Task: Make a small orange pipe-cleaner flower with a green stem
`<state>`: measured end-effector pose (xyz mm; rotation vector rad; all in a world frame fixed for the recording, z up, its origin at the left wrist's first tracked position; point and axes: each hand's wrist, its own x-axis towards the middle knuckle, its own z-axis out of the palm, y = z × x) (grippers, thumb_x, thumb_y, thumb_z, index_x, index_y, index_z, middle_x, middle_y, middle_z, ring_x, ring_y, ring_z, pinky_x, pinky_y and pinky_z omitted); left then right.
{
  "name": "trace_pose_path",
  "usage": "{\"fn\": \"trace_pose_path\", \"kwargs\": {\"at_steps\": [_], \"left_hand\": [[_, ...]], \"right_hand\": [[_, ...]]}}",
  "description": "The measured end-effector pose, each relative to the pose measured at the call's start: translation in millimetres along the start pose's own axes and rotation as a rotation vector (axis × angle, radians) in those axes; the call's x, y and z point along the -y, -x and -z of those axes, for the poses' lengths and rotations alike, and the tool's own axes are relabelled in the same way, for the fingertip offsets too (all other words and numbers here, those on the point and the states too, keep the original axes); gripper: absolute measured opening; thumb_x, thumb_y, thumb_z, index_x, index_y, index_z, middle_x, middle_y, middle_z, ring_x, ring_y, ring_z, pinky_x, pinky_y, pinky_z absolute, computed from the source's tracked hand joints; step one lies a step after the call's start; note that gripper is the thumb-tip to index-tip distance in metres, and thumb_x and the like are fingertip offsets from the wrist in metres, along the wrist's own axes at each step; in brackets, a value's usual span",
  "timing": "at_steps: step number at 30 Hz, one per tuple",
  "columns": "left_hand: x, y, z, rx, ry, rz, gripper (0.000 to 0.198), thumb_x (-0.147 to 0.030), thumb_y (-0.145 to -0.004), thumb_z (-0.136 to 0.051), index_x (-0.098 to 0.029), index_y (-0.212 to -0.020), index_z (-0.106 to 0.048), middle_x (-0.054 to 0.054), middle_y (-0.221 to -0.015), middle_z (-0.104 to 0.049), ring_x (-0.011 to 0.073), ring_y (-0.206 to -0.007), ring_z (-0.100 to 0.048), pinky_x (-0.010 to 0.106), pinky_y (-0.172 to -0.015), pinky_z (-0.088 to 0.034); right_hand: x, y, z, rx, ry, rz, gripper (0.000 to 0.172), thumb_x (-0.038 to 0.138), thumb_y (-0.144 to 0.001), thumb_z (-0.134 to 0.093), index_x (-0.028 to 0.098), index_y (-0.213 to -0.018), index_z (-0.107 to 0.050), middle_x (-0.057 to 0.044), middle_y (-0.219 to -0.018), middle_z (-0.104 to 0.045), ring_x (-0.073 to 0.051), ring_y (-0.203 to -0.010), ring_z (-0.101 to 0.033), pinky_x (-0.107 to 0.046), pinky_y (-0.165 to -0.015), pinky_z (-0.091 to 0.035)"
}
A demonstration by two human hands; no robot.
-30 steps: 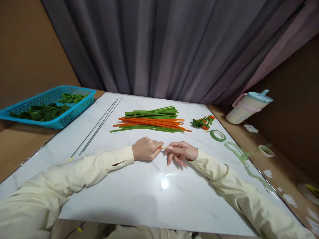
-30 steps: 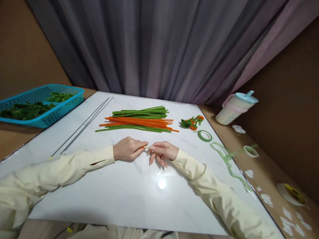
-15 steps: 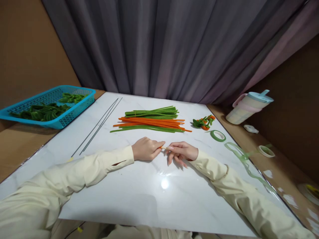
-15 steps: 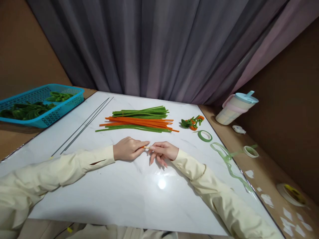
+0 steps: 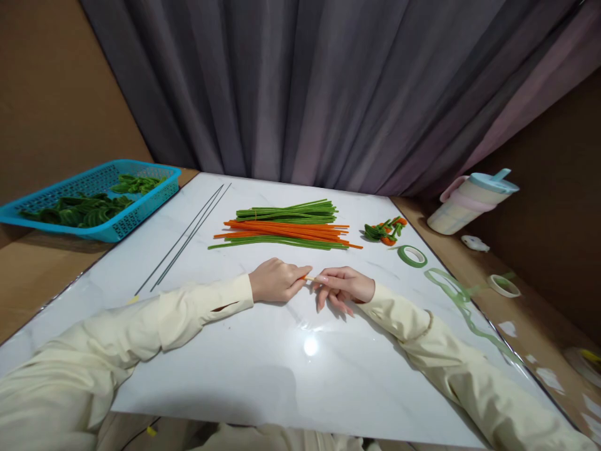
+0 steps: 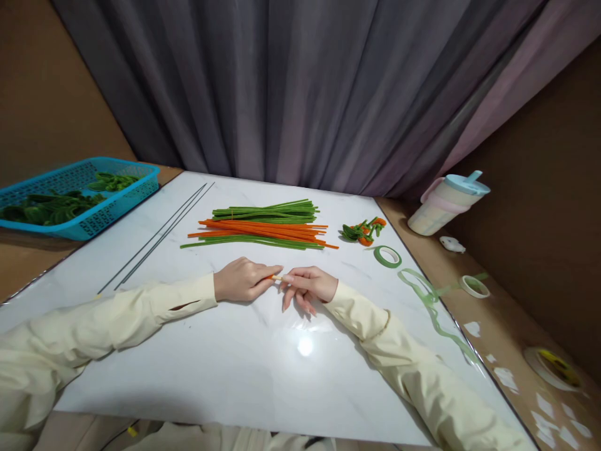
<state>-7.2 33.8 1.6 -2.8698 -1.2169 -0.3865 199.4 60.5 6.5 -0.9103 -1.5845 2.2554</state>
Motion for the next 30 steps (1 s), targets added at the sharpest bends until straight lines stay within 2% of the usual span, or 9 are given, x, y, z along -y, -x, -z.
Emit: {"fn": "trace_pose_path", "kwargs": {"at_steps": [21, 30], "left_hand": [[-1.1, -0.1, 3.6, 0.022, 0.011, -0.002, 0.030, -0.026, -0.089, -0.035, -0.019, -0.111, -0.054, 0.002, -0.075, -0.068, 0.0165, -0.061, -0.062, 0.024, -0.050, -0.039], [-0.4, 1.3, 0.6, 0.001, -0.036, -0.003, 0.035, -0.027, -0.089, -0.034, -0.021, -0.119, -0.050, 0.002, -0.074, -0.066, 0.0160, -0.059, -0.061, 0.024, -0.049, -0.040]], "right_hand": [[-1.3, 0.1, 2.6, 0.015, 0.011, -0.002, 0.040, 0.047, -0.073, -0.064, 0.009, -0.083, -0.054, -0.009, -0.066, -0.069, -0.008, -0.031, -0.049, -0.017, -0.026, -0.041], [-1.9, 0.0, 3.1, 0.007, 0.012, 0.002, 0.041, 0.048, -0.072, -0.065, 0.010, -0.083, -0.055, -0.009, -0.066, -0.069, -0.008, -0.031, -0.049, -0.018, -0.025, -0.040]]}}
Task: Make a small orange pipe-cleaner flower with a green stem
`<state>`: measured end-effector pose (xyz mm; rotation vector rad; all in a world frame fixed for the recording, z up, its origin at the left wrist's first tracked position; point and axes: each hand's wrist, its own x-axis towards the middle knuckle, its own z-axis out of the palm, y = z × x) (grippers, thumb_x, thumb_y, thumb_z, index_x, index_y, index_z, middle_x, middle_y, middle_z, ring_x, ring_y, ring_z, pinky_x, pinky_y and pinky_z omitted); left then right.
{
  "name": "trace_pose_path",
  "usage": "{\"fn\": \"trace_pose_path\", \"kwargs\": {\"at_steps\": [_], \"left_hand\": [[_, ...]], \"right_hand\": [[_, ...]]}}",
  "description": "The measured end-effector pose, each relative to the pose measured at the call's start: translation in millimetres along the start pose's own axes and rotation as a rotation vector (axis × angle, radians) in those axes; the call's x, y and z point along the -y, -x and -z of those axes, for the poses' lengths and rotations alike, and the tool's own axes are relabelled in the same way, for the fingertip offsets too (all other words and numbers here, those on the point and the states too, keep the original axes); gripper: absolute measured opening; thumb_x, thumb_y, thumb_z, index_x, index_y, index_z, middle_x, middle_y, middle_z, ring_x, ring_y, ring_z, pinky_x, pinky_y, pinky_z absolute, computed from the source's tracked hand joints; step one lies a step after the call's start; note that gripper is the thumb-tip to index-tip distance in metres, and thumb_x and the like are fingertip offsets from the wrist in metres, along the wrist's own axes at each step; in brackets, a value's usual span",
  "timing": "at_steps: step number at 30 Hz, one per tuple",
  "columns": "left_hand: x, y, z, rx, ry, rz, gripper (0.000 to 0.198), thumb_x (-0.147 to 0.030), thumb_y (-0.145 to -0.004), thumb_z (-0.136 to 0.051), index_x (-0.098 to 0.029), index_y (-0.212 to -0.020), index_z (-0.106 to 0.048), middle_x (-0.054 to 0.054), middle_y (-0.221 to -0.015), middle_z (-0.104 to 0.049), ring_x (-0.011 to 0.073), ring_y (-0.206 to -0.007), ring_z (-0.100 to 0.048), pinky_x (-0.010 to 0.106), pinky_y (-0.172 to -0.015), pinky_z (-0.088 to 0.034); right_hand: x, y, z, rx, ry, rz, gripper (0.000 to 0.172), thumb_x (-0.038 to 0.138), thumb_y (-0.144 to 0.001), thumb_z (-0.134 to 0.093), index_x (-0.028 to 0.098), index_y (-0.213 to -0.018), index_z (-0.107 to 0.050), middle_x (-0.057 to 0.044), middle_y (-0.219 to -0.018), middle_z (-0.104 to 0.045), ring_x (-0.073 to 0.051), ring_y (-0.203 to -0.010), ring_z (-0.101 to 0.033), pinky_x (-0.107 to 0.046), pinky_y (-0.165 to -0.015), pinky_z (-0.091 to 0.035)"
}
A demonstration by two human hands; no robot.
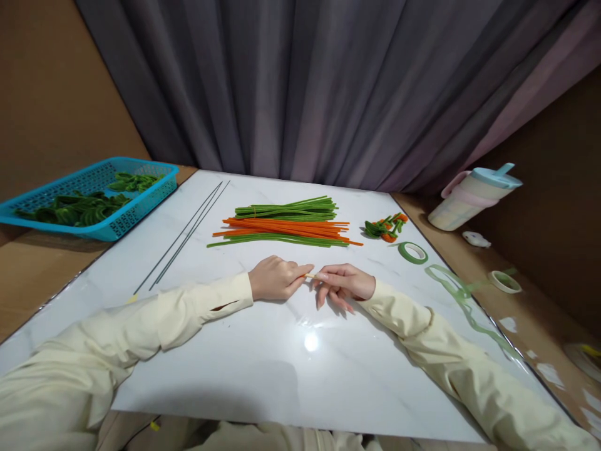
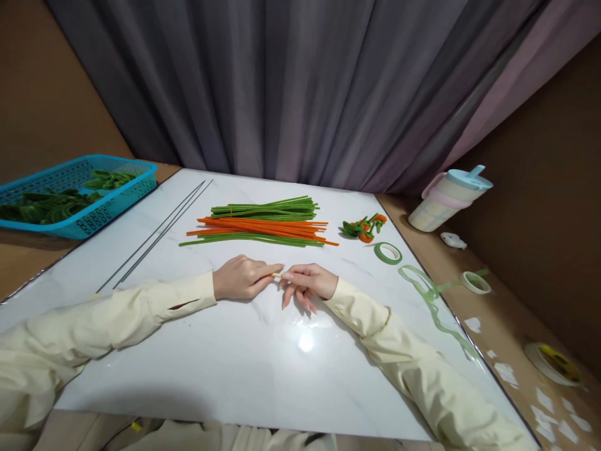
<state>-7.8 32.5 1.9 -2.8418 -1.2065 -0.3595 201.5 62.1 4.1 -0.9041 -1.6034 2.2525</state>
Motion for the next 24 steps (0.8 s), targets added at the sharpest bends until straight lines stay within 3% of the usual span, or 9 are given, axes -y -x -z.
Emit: {"fn": "trace_pose_path", "kwargs": {"at_steps": [6, 9, 13, 16, 21, 24], "left_hand": [[2.4, 0.7, 0.6, -0.023, -0.068, -0.042, 0.034, -0.026, -0.089, -0.033, -0.020, -0.117, -0.052, 0.003, -0.069, -0.064, 0.0160, -0.055, -0.060, 0.024, -0.046, -0.040], [1.2, 0.5, 5.4, -0.018, -0.131, -0.056, 0.034, -0.025, -0.088, -0.032, -0.018, -0.116, -0.052, 0.004, -0.069, -0.064, 0.0180, -0.054, -0.060, 0.025, -0.045, -0.041], [-3.9, -0.2, 12.5, 0.017, -0.166, -0.063, 0.037, -0.024, -0.087, -0.032, -0.013, -0.120, -0.048, 0.007, -0.071, -0.065, 0.0194, -0.056, -0.060, 0.027, -0.046, -0.043], [-5.6, -1.1, 17.0, 0.025, -0.179, -0.087, 0.045, -0.022, -0.087, -0.031, -0.008, -0.129, -0.038, 0.010, -0.074, -0.065, 0.0209, -0.057, -0.061, 0.029, -0.046, -0.045], [1.4, -5.1, 33.2, -0.023, -0.189, -0.042, 0.060, -0.014, -0.082, -0.031, -0.006, -0.139, -0.016, 0.008, -0.076, -0.065, 0.0204, -0.059, -0.061, 0.028, -0.048, -0.044], [5.0, -7.9, 48.2, -0.036, -0.189, 0.022, 0.066, -0.013, -0.080, -0.032, -0.006, -0.141, -0.009, 0.007, -0.074, -0.065, 0.0195, -0.057, -0.060, 0.027, -0.048, -0.043]], "right_hand": [[-2.3, -1.6, -2.2, -0.006, 0.048, 0.017, 0.042, 0.051, -0.071, -0.063, 0.011, -0.082, -0.053, -0.007, -0.065, -0.069, -0.007, -0.031, -0.048, -0.019, -0.027, -0.038], [-2.1, -1.3, -7.1, -0.082, 0.189, 0.061, 0.047, 0.059, -0.072, -0.056, 0.013, -0.082, -0.052, -0.004, -0.061, -0.066, -0.008, -0.032, -0.046, -0.021, -0.030, -0.038], [6.4, 3.4, -16.4, -0.293, 0.854, 0.261, 0.032, 0.047, -0.083, -0.048, 0.016, -0.080, -0.055, 0.000, -0.059, -0.059, -0.008, -0.045, -0.047, -0.021, -0.046, -0.038], [18.6, 5.7, -21.4, -0.346, 1.311, 0.396, 0.017, 0.031, -0.085, -0.048, 0.016, -0.081, -0.056, -0.004, -0.068, -0.059, -0.012, -0.059, -0.051, -0.023, -0.056, -0.037], [44.6, -2.4, -22.0, -0.254, 1.289, 0.539, 0.010, 0.024, -0.086, -0.046, 0.017, -0.087, -0.053, -0.003, -0.069, -0.060, -0.011, -0.056, -0.052, -0.021, -0.054, -0.037], [59.1, -8.5, -26.9, -0.282, 1.252, 0.569, 0.010, 0.025, -0.086, -0.047, 0.017, -0.087, -0.052, -0.004, -0.074, -0.063, -0.013, -0.061, -0.056, -0.022, -0.057, -0.039]]}}
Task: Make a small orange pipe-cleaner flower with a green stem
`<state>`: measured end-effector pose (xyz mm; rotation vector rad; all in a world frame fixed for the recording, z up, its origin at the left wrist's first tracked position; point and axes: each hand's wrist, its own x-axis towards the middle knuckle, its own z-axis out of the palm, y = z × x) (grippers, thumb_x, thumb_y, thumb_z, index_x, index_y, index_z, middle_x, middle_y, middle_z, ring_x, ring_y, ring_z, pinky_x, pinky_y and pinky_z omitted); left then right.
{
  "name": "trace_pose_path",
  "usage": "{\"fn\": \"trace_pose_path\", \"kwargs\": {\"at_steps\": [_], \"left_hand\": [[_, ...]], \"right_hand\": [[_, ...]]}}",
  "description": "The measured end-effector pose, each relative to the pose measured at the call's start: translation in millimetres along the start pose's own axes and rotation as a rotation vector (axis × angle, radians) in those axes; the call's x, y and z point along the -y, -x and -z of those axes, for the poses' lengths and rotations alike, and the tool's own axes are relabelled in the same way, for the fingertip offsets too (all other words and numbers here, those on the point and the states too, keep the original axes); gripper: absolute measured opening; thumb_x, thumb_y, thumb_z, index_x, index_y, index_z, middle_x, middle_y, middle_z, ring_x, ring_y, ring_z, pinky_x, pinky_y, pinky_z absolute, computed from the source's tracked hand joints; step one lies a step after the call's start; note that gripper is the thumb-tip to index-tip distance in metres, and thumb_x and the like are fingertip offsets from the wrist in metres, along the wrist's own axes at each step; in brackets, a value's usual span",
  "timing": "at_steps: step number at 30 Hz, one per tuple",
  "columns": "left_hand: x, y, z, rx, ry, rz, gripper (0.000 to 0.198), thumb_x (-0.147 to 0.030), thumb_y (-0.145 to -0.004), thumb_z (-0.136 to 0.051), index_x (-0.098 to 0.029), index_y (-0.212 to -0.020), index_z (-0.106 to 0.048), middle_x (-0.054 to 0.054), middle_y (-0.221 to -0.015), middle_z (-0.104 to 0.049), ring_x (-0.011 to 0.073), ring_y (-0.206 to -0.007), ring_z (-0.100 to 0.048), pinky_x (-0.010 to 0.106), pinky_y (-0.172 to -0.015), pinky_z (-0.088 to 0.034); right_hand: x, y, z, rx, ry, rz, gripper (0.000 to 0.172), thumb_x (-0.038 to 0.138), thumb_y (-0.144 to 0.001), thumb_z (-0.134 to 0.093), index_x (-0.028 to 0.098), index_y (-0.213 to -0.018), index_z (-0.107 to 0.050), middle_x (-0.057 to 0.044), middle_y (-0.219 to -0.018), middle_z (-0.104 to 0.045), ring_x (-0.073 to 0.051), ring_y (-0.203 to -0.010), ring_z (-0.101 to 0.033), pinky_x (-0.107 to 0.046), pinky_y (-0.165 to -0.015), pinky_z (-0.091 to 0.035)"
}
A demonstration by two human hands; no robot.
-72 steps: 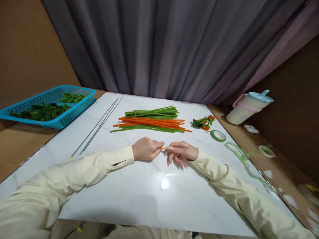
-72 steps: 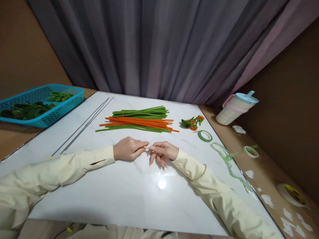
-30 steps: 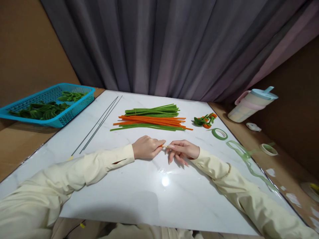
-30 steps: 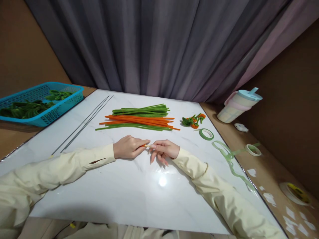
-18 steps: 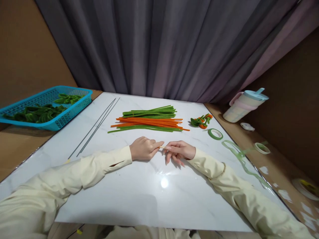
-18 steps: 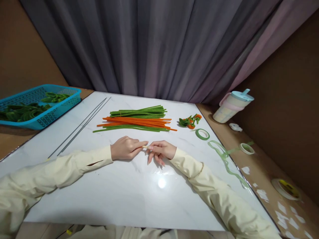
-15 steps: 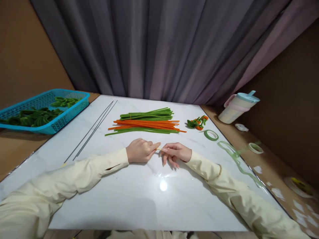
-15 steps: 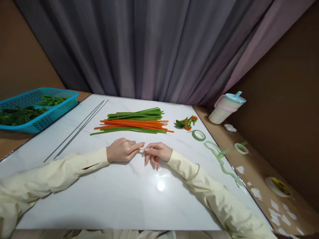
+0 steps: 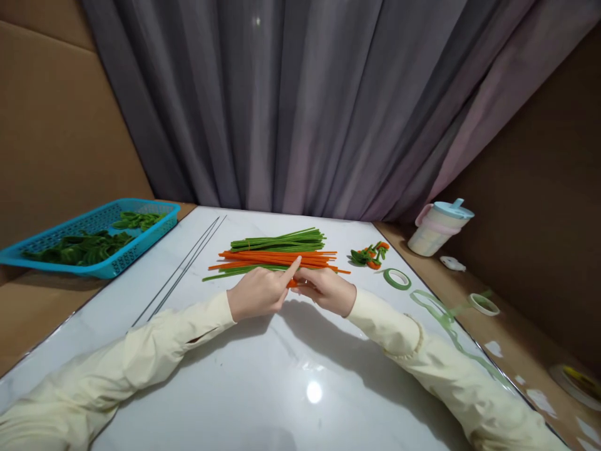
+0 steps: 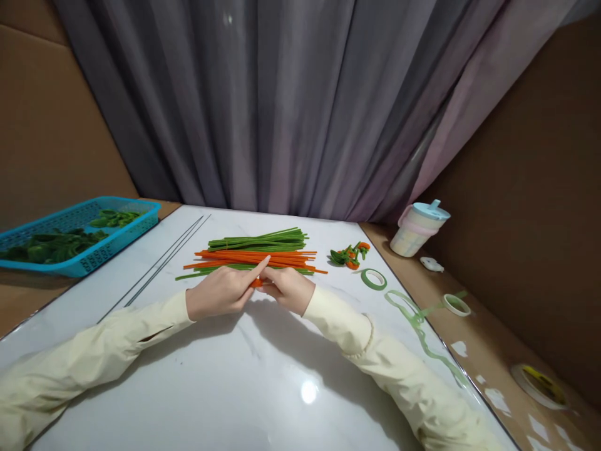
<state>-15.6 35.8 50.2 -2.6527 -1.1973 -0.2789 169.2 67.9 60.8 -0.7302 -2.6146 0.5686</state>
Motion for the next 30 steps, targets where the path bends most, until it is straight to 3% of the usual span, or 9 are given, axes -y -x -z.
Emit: {"fn": "trace_pose_path", "kwargs": {"at_steps": [4, 8, 11, 14, 17, 20, 23, 30], "left_hand": [[2.7, -2.2, 15.4, 0.015, 0.100, 0.070, 0.070, -0.014, -0.077, -0.037, -0.006, -0.141, -0.010, 0.003, -0.065, -0.062, 0.0186, -0.053, -0.057, 0.025, -0.048, -0.040], [6.6, -2.1, 27.3, 0.089, 0.408, 0.080, 0.070, -0.019, -0.080, -0.044, -0.009, -0.141, -0.013, 0.002, -0.070, -0.062, 0.0163, -0.057, -0.057, 0.024, -0.052, -0.041], [14.7, -1.0, 38.3, 0.114, 0.607, 0.073, 0.066, -0.022, -0.082, -0.046, -0.014, -0.140, -0.017, 0.004, -0.084, -0.065, 0.0149, -0.066, -0.059, 0.023, -0.058, -0.044], [25.4, 0.4, 49.9, 0.066, 0.678, 0.032, 0.058, -0.025, -0.084, -0.049, -0.017, -0.137, -0.027, 0.009, -0.111, -0.061, 0.0179, -0.095, -0.059, 0.026, -0.075, -0.046], [34.9, 2.0, 58.3, 0.052, 0.649, 0.051, 0.047, -0.029, -0.085, -0.051, -0.020, -0.129, -0.039, 0.008, -0.115, -0.059, 0.0174, -0.098, -0.058, 0.024, -0.078, -0.044], [39.3, 3.5, 62.4, 0.086, 0.531, 0.070, 0.026, -0.034, -0.087, -0.048, -0.017, -0.103, -0.058, 0.003, -0.085, -0.066, 0.0138, -0.072, -0.060, 0.021, -0.061, -0.039], [37.7, 4.2, 62.8, 0.088, 0.372, 0.075, 0.031, -0.032, -0.090, -0.042, -0.015, -0.073, -0.060, 0.000, -0.060, -0.057, 0.0111, -0.055, -0.051, 0.022, -0.052, -0.029], [33.4, 2.9, 56.7, 0.018, 0.289, 0.100, 0.028, -0.026, -0.090, -0.040, -0.014, -0.073, -0.060, 0.002, -0.065, -0.058, 0.0135, -0.060, -0.052, 0.023, -0.057, -0.032]], "right_hand": [[11.6, -7.4, 2.3, -0.037, 0.178, -0.055, 0.011, 0.021, -0.088, -0.043, 0.017, -0.092, -0.052, -0.009, -0.089, -0.066, -0.017, -0.074, -0.061, -0.024, -0.059, -0.038], [10.4, -6.2, 2.1, -0.062, 0.380, -0.062, 0.011, 0.011, -0.082, -0.042, 0.017, -0.084, -0.052, -0.008, -0.084, -0.067, -0.018, -0.070, -0.061, -0.024, -0.053, -0.031], [5.6, -4.6, 6.0, -0.106, 0.421, -0.002, 0.012, 0.008, -0.077, -0.044, 0.017, -0.079, -0.051, -0.006, -0.079, -0.067, -0.017, -0.065, -0.059, -0.024, -0.052, -0.029], [4.7, -3.2, 13.3, -0.143, 0.475, 0.021, 0.012, 0.009, -0.079, -0.042, 0.017, -0.079, -0.051, -0.006, -0.074, -0.066, -0.016, -0.060, -0.056, -0.025, -0.051, -0.026], [7.4, -2.1, 20.9, -0.156, 0.511, -0.022, 0.011, 0.013, -0.083, -0.041, 0.017, -0.082, -0.052, -0.006, -0.074, -0.065, -0.015, -0.059, -0.055, -0.024, -0.051, -0.025], [11.2, -1.4, 26.3, -0.160, 0.505, -0.080, 0.013, 0.020, -0.088, -0.040, 0.017, -0.085, -0.052, -0.005, -0.073, -0.065, -0.014, -0.058, -0.055, -0.024, -0.051, -0.026], [14.4, -1.2, 28.9, -0.133, 0.512, -0.094, 0.015, 0.022, -0.090, -0.039, 0.017, -0.087, -0.053, -0.005, -0.074, -0.065, -0.015, -0.059, -0.056, -0.023, -0.052, -0.028], [18.0, -1.6, 28.0, -0.146, 0.555, -0.088, 0.014, 0.018, -0.090, -0.039, 0.016, -0.101, -0.048, -0.004, -0.081, -0.067, -0.016, -0.063, -0.059, -0.024, -0.051, -0.028]]}}
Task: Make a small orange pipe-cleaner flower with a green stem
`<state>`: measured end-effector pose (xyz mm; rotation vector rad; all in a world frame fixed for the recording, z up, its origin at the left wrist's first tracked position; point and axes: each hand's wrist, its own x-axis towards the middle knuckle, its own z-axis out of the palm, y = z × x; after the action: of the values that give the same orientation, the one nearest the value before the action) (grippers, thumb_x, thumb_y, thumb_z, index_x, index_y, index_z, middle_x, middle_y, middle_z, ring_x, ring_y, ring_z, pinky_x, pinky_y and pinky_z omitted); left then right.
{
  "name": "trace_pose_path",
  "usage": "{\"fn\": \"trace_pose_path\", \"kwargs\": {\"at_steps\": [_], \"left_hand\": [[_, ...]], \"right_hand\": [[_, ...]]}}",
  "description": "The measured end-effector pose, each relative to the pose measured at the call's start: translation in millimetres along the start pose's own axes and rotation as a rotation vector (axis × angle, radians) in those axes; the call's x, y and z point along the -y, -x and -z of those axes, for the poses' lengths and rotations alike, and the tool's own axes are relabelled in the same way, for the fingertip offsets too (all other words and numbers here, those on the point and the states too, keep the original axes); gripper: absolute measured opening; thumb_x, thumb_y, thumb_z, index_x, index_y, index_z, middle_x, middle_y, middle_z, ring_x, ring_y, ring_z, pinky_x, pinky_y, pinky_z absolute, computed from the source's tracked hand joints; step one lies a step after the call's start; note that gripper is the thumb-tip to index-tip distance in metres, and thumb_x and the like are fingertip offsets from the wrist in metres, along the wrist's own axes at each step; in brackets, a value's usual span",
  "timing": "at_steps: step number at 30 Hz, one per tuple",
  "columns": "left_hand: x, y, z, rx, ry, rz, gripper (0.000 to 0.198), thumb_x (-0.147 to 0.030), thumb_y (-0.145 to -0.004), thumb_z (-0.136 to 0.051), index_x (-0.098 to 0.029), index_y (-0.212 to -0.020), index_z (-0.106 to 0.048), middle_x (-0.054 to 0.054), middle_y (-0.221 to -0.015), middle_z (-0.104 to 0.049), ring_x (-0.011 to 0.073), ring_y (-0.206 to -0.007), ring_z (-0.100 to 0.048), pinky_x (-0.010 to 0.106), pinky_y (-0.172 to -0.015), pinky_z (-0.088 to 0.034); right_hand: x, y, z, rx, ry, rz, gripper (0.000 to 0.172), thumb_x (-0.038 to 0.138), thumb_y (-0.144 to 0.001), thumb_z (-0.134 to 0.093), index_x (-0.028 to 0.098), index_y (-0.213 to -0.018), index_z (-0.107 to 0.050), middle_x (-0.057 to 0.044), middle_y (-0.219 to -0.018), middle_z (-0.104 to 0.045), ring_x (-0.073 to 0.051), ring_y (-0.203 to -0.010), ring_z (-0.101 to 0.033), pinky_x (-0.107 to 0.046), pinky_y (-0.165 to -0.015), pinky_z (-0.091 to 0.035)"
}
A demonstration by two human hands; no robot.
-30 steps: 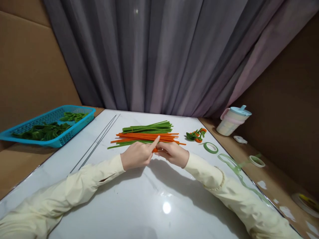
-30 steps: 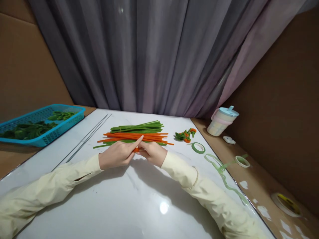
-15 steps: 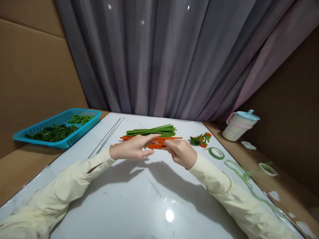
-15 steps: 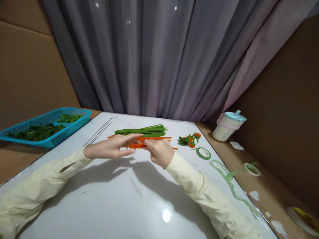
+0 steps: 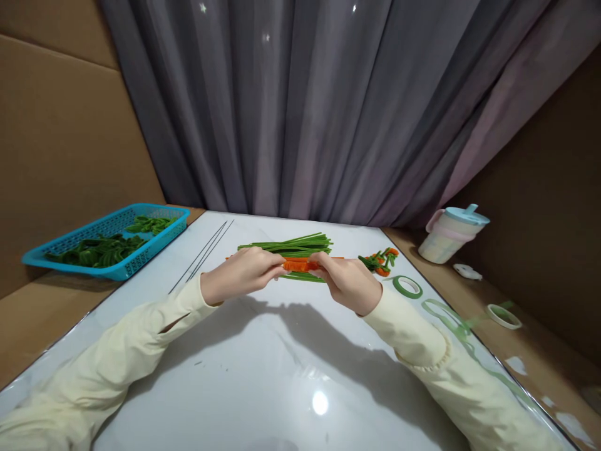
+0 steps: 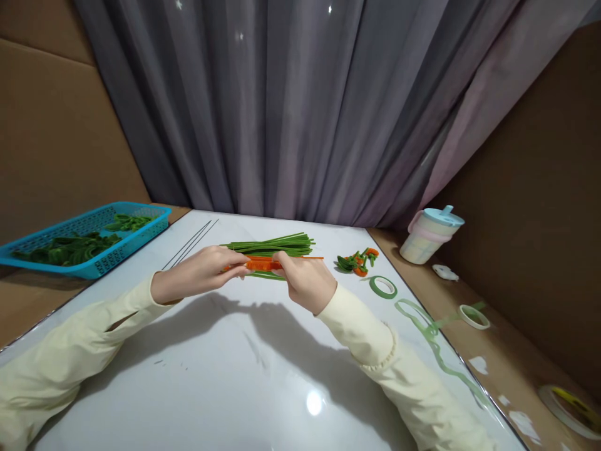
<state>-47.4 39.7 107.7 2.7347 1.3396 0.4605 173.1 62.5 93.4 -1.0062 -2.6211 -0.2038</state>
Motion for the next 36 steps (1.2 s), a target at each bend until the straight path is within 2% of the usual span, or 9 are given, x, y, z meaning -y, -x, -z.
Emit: {"fn": "trace_pose_path", "kwargs": {"at_steps": [4, 7, 10, 13, 16, 20, 25, 30, 36], "left_hand": [[2.2, -1.2, -4.8, -0.035, 0.028, -0.088, 0.022, -0.023, -0.090, -0.040, -0.016, -0.094, -0.061, 0.004, -0.076, -0.063, 0.0145, -0.068, -0.056, 0.023, -0.060, -0.036], [2.5, -1.9, -8.3, -0.080, 0.030, -0.153, 0.029, -0.020, -0.090, -0.039, -0.017, -0.117, -0.051, 0.005, -0.085, -0.064, 0.0154, -0.075, -0.057, 0.024, -0.065, -0.040], [1.4, -2.2, -10.3, -0.101, 0.022, -0.216, 0.034, -0.019, -0.091, -0.038, -0.016, -0.123, -0.046, 0.005, -0.084, -0.064, 0.0154, -0.074, -0.057, 0.025, -0.066, -0.041], [-0.8, -2.5, -10.9, -0.115, 0.068, -0.233, 0.030, -0.020, -0.091, -0.036, -0.015, -0.117, -0.051, 0.003, -0.075, -0.062, 0.0140, -0.069, -0.055, 0.024, -0.064, -0.040], [-3.6, -3.1, -11.2, -0.092, 0.144, -0.215, 0.025, -0.020, -0.092, -0.035, -0.014, -0.097, -0.058, 0.001, -0.068, -0.058, 0.0125, -0.064, -0.052, 0.023, -0.062, -0.038], [-6.5, -3.3, -12.2, -0.046, 0.190, -0.184, 0.025, -0.016, -0.089, -0.036, -0.014, -0.075, -0.056, 0.000, -0.065, -0.054, 0.0113, -0.060, -0.049, 0.022, -0.058, -0.034], [-9.9, -2.8, -12.3, 0.022, 0.291, -0.140, 0.024, -0.014, -0.088, -0.038, -0.014, -0.071, -0.055, -0.001, -0.060, -0.053, 0.0094, -0.055, -0.048, 0.020, -0.055, -0.032], [-15.4, -2.4, -11.5, 0.043, 0.340, -0.126, 0.022, -0.011, -0.085, -0.038, -0.014, -0.075, -0.057, -0.001, -0.063, -0.054, 0.0095, -0.057, -0.049, 0.020, -0.054, -0.032], [-17.5, -2.5, -12.1, 0.111, 0.382, -0.088, 0.022, -0.008, -0.082, -0.039, -0.014, -0.068, -0.055, -0.001, -0.061, -0.055, 0.0093, -0.056, -0.050, 0.019, -0.054, -0.032]], "right_hand": [[-0.2, 0.5, 0.3, 0.031, 0.033, 0.029, 0.012, 0.012, -0.087, -0.041, 0.015, -0.094, -0.050, -0.006, -0.083, -0.066, -0.017, -0.070, -0.060, -0.024, -0.053, -0.031], [-1.2, 1.1, 0.9, 0.006, 0.021, 0.048, 0.014, 0.011, -0.087, -0.041, 0.015, -0.095, -0.052, -0.006, -0.084, -0.065, -0.015, -0.069, -0.059, -0.024, -0.054, -0.034], [-3.1, 1.7, 0.2, -0.038, -0.015, 0.081, 0.018, 0.012, -0.088, -0.039, 0.015, -0.094, -0.055, -0.006, -0.081, -0.063, -0.014, -0.068, -0.059, -0.023, -0.056, -0.038], [-5.1, 2.4, -3.0, -0.083, -0.065, 0.107, 0.021, 0.011, -0.088, -0.039, 0.016, -0.097, -0.057, -0.007, -0.082, -0.063, -0.014, -0.070, -0.059, -0.022, -0.060, -0.041], [-4.7, 3.0, -8.2, -0.118, -0.095, 0.108, 0.022, 0.009, -0.086, -0.040, 0.016, -0.099, -0.056, -0.008, -0.085, -0.065, -0.014, -0.073, -0.060, -0.022, -0.062, -0.042], [1.8, 3.2, -13.8, -0.133, -0.072, 0.094, 0.029, 0.002, -0.079, -0.041, 0.015, -0.101, -0.053, -0.007, -0.082, -0.067, -0.016, -0.071, -0.062, -0.023, -0.058, -0.040], [11.5, 3.0, -14.6, -0.152, -0.123, 0.086, 0.022, 0.003, -0.079, -0.041, 0.017, -0.097, -0.046, -0.002, -0.070, -0.065, -0.013, -0.056, -0.058, -0.021, -0.049, -0.033], [18.5, 4.4, -14.8, -0.152, -0.111, 0.071, 0.024, 0.002, -0.076, -0.039, 0.019, -0.093, -0.039, -0.002, -0.072, -0.063, -0.014, -0.058, -0.056, -0.022, -0.049, -0.029], [22.9, 5.9, -17.8, -0.109, -0.033, 0.088, 0.025, 0.000, -0.067, -0.038, 0.020, -0.083, -0.036, -0.001, -0.062, -0.057, -0.015, -0.052, -0.049, -0.024, -0.047, -0.022]]}}
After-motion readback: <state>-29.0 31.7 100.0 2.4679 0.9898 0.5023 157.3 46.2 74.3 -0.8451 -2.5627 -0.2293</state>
